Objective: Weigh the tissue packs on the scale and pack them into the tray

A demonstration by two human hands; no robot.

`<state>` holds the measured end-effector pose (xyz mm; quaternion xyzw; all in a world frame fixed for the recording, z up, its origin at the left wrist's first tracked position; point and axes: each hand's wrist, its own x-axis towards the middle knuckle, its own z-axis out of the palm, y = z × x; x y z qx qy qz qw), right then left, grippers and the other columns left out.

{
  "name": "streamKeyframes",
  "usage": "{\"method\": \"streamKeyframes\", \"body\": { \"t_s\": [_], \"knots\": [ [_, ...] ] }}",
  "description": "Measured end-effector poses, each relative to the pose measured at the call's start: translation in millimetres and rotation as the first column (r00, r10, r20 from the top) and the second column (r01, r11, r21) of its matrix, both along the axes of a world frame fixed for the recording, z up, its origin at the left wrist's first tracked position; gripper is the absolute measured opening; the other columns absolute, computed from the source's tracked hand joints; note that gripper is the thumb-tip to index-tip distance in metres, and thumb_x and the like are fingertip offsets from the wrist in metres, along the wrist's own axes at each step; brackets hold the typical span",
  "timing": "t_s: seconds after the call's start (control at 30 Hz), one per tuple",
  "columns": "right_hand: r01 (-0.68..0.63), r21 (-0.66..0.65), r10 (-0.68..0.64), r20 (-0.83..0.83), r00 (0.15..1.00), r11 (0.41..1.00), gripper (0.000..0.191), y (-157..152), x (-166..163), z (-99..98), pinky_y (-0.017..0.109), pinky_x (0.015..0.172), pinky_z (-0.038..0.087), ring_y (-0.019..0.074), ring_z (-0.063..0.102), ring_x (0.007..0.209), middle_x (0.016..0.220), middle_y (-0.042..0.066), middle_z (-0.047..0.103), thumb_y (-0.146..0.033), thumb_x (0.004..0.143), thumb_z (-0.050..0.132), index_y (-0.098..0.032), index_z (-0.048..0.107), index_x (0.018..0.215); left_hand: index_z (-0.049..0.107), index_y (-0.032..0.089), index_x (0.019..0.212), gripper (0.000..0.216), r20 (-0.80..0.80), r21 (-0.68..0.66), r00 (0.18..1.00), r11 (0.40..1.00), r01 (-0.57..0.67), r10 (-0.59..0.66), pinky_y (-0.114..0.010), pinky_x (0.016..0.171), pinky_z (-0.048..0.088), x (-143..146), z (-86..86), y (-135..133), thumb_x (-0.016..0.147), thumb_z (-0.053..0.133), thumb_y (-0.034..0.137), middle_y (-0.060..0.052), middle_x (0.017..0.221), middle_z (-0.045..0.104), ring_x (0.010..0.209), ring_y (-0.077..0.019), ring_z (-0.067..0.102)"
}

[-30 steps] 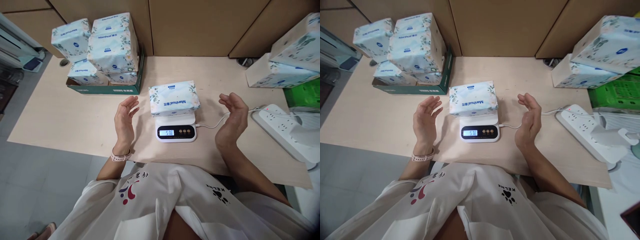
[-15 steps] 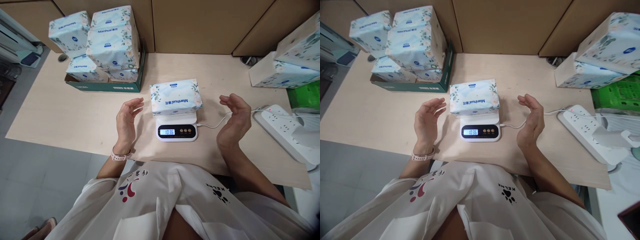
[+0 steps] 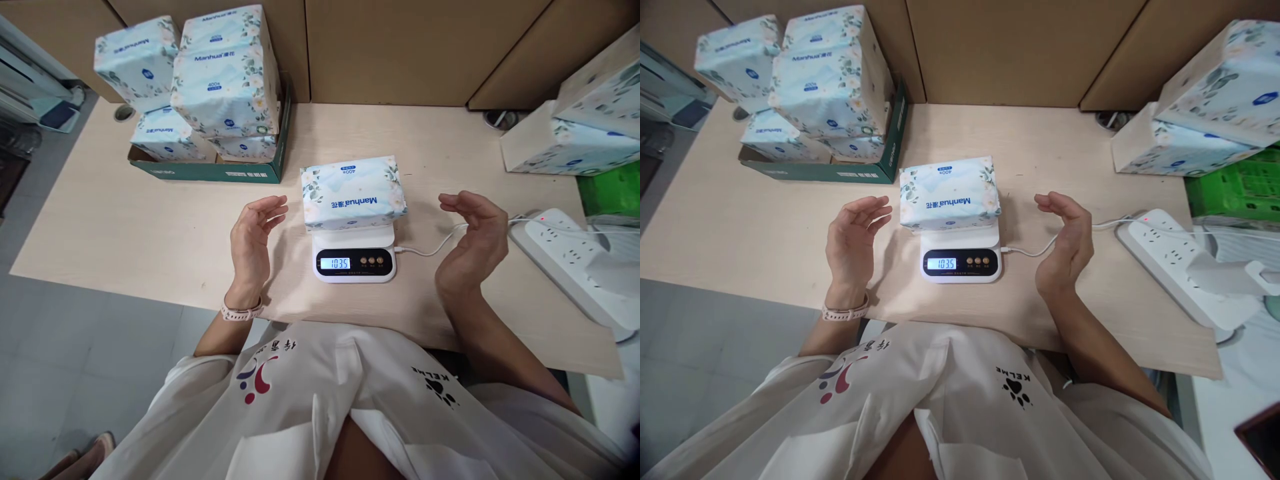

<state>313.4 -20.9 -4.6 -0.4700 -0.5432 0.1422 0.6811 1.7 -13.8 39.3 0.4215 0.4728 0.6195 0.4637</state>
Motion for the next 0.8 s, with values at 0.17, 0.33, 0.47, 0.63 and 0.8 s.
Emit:
{"method": "streamKeyframes", "body": {
  "t_s": [0.17,0.33,0.47,0.63,0.8],
  "knots": [
    [0.024,-0.037,-0.024,0.016,1.0,0.999,0.052,-1.5,-1.1,2.3,0.053,0.105,0.059,0.0241,0.078,0.11,0.118,0.012,0.082,-0.047,0.111,0.036,-0.016,0.075,0.127,0.081,0.026,0.104,0.035,-0.005,-0.011,1.0,1.0,-0.006,0.006,-0.036,0.1,0.06,0.6,1.3,-0.4,0.097,0.063,0.054,-0.005,0.119,0.084,0.108,-0.0217,0.078],
    [0.026,-0.044,-0.026,0.012,1.0,0.999,0.05,-2.5,-2.8,4.5,0.052,0.104,0.058,0.0241,0.078,0.109,0.116,0.012,0.082,-0.047,0.111,0.039,-0.015,0.075,0.125,0.083,0.026,0.104,0.033,0.02,-0.001,1.0,1.0,-0.003,0.003,-0.034,0.098,0.06,0.1,1.0,-0.7,0.098,0.065,0.052,-0.005,0.117,0.084,0.107,-0.0206,0.078],
    [0.026,-0.074,-0.025,0.018,1.0,0.997,0.054,-4.2,-3.8,5.5,0.053,0.105,0.058,0.0251,0.078,0.11,0.117,0.013,0.081,-0.048,0.111,0.036,-0.015,0.075,0.124,0.084,0.025,0.103,0.032,0.042,0.007,0.999,1.0,0.001,-0.001,-0.033,0.097,0.06,-0.5,1.7,-1.2,0.097,0.066,0.051,-0.005,0.116,0.085,0.105,-0.0198,0.079],
    [0.018,-0.087,-0.016,0.018,1.0,0.996,0.052,-3.8,-3.5,4.1,0.051,0.102,0.058,0.0244,0.077,0.106,0.116,0.013,0.081,-0.048,0.111,0.038,-0.015,0.076,0.123,0.083,0.026,0.104,0.03,0.027,0.005,1.0,1.0,0.005,-0.005,-0.035,0.1,0.06,-0.2,3.6,-1.9,0.1,0.064,0.049,-0.005,0.117,0.084,0.106,-0.0204,0.078],
    [0.024,-0.078,-0.025,-0.006,1.0,0.997,0.052,-2.1,-3.3,0.7,0.038,0.076,0.053,0.0191,0.072,0.086,0.104,0.011,0.079,-0.05,0.11,0.04,-0.015,0.077,0.12,0.082,0.026,0.104,0.033,0.007,-0.011,1.0,1.0,0.005,-0.004,-0.038,0.103,0.061,-2.5,1.5,-1.7,0.098,0.065,0.054,-0.006,0.119,0.084,0.109,-0.0227,0.078]
  ]
}}
